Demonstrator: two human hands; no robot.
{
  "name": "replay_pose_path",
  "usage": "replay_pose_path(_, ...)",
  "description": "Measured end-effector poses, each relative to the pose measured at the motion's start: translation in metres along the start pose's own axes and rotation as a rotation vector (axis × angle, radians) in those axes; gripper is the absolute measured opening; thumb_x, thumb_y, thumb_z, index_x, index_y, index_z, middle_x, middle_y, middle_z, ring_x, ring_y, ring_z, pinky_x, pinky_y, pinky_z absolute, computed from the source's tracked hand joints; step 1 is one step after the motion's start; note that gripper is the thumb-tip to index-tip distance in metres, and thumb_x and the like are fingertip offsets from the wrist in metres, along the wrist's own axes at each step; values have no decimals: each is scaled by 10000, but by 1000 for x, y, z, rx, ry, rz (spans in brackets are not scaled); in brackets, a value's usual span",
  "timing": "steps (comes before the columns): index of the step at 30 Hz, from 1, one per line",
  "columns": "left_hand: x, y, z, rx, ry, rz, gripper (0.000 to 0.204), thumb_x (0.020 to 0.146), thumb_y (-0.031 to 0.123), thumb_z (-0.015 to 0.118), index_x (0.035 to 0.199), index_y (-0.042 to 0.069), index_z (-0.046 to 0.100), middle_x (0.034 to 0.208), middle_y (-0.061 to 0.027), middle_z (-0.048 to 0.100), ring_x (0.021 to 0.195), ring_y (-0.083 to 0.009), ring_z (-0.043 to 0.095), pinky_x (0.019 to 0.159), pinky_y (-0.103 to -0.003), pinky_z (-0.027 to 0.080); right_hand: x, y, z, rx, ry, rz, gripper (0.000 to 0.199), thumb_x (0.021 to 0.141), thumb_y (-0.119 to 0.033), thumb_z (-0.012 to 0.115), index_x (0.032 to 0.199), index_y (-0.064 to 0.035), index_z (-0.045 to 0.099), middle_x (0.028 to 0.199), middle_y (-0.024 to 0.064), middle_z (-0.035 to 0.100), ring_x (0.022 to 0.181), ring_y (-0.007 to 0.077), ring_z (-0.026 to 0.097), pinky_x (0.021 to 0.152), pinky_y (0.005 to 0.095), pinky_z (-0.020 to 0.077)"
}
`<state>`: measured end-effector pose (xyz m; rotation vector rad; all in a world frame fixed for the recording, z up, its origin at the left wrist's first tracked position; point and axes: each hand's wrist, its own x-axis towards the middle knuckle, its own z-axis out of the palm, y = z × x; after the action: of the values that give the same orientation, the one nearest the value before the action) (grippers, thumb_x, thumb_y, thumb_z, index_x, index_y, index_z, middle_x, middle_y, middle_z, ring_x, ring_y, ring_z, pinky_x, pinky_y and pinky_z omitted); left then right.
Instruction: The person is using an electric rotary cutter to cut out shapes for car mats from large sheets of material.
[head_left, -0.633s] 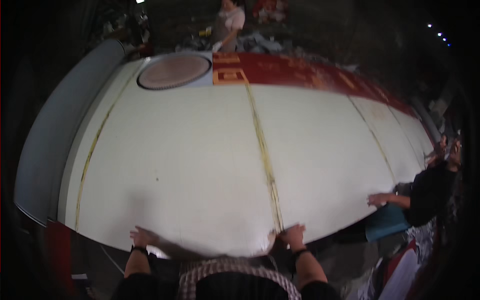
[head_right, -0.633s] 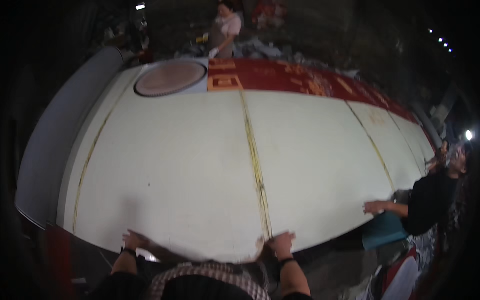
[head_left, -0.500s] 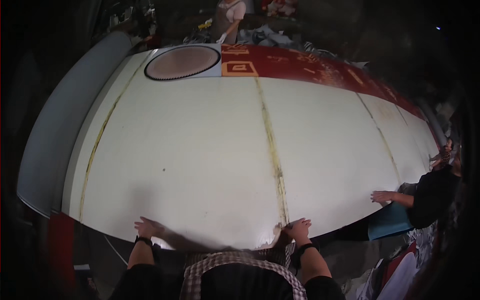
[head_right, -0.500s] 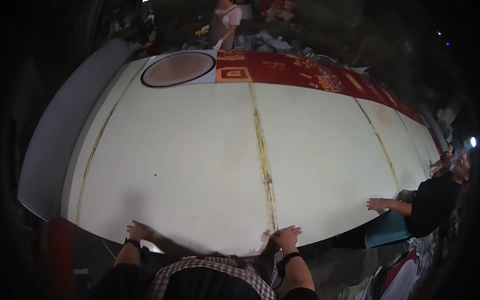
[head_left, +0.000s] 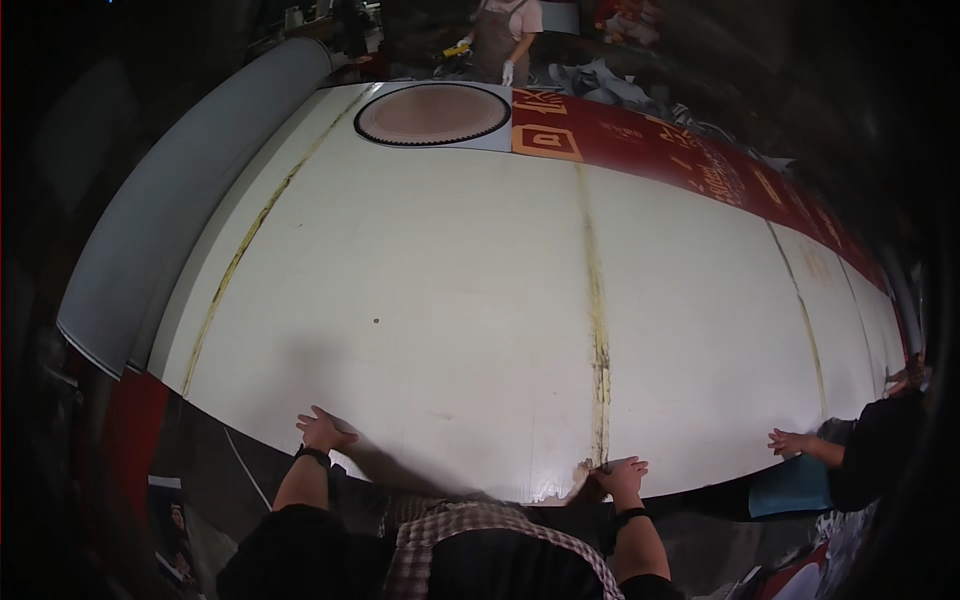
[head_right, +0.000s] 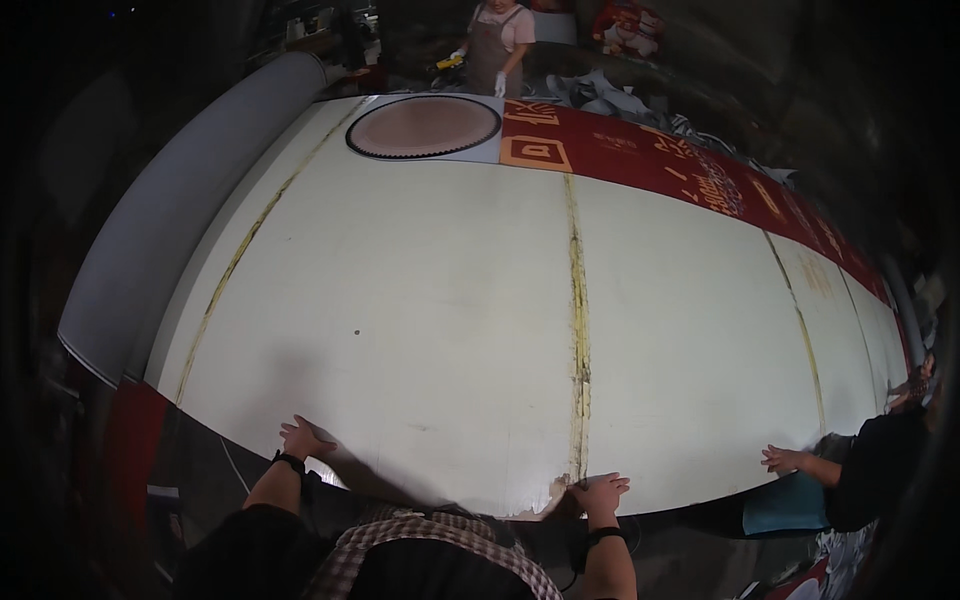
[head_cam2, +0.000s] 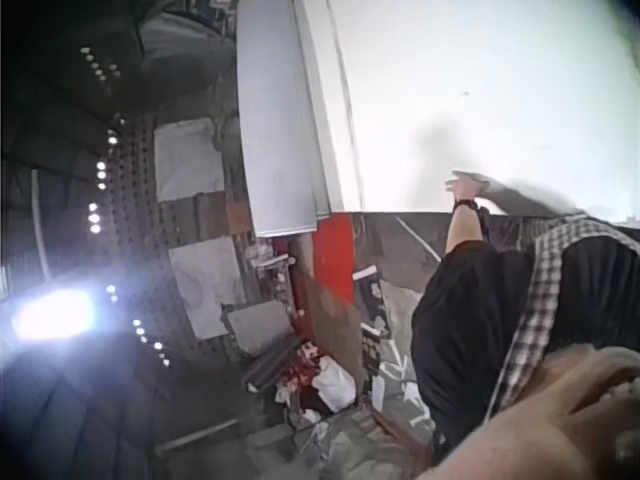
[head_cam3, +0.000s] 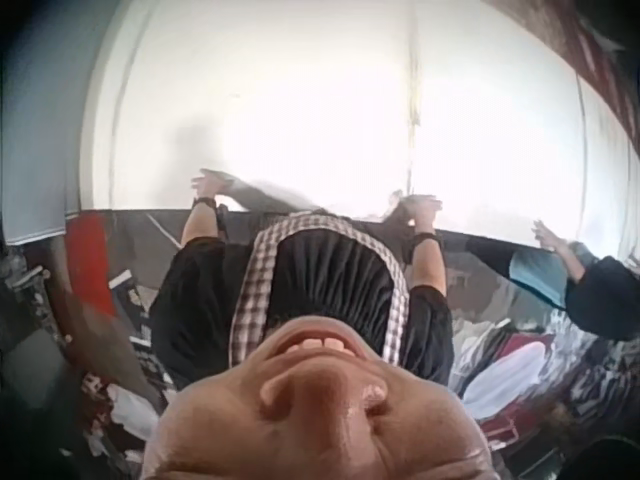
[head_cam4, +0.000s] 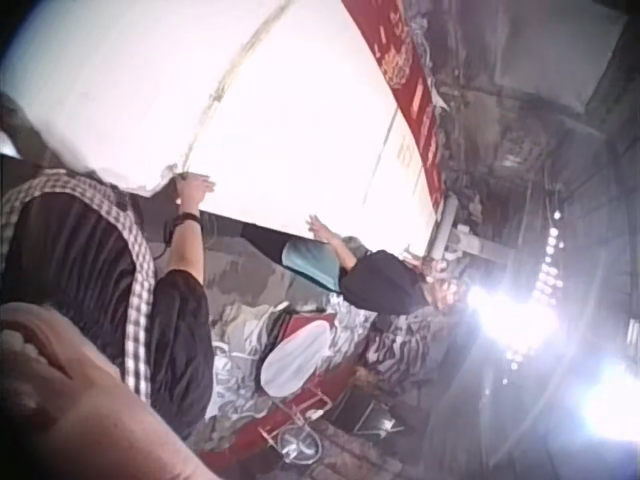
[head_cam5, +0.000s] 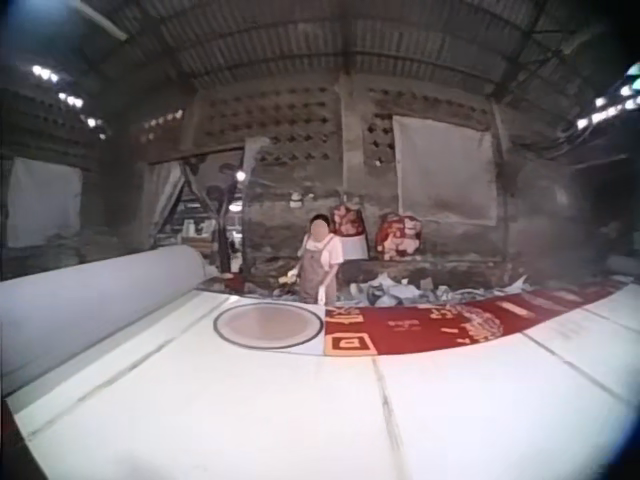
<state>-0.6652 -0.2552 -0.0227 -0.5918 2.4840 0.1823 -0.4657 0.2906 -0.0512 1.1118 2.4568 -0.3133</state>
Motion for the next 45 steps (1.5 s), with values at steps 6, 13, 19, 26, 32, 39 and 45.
replay_pose_path(6, 4, -3, 0, 45, 12, 33, 1309, 445, 524, 782, 1325, -72, 17, 1297, -416, 95, 1224, -533, 128, 972, -527, 277, 7, -1, -8, -87, -74, -1, 1126, 569, -590, 677, 1239, 179, 202, 1255, 404, 236, 1203, 506, 219, 1005, 459, 241)
replay_pose_path(13, 13, -10, 5, 28, 23, 67, 1314, 435, 555, 766, 1295, -138, 53, 1260, -443, 157, 1199, -569, 133, 987, -551, 215, 70, -105, -114, 156, 247, -610, 663, 714, -400, 613, 1157, 57, 427, 1090, 237, 521, 1017, 357, 505, 886, 400, 404)
replay_pose_path(19, 8, -17, 1, -43, 47, 146, 1256, 459, 543, 751, 1313, -94, 87, 1233, -454, 192, 1190, -580, 142, 950, -548, 285, 64, -281, -206, 914, -102, -714, 694, 748, -335, 648, 1251, 46, 358, 1198, 221, 461, 1103, 290, 465, 917, 345, 381)
replay_pose_path(26, 27, -62, -33, -231, 149, 346, 645, 688, 395, 596, 1134, -49, 452, 1076, -307, 495, 1020, -396, 488, 847, -428, 420, 46, -414, -239, 1243, -262, -696, 722, 744, -307, 646, 1266, 52, 299, 1143, 153, 441, 1033, 249, 461, 901, 366, 379)
replay_pose_path(32, 81, -111, -46, -244, 375, 427, 658, 719, 332, 608, 1217, -35, 383, 1237, -306, 366, 1177, -441, 319, 968, -458, 311, 46, -492, -235, 1294, -271, -641, 721, 762, -275, 626, 1288, 48, 253, 1235, 214, 384, 1139, 313, 396, 945, 394, 357)
replay_pose_path(39, 135, -88, -65, -176, 295, 391, 718, 733, 371, 603, 1292, 35, 303, 1332, -290, 224, 1251, -450, 173, 988, -539, 218, 60, -533, -223, 1283, -277, -626, 718, 765, -275, 624, 1285, 53, 253, 1241, 217, 379, 1141, 320, 395, 936, 390, 365)
replay_pose_path(45, 137, -43, -61, -149, 391, 293, 727, 762, 385, 518, 1324, 19, 239, 1365, -312, 84, 1269, -476, 30, 974, -617, 96, 101, -554, -217, 1253, -260, -581, 564, 742, -309, 642, 1174, -28, 412, 1073, 74, 481, 977, 222, 480, 852, 362, 397)
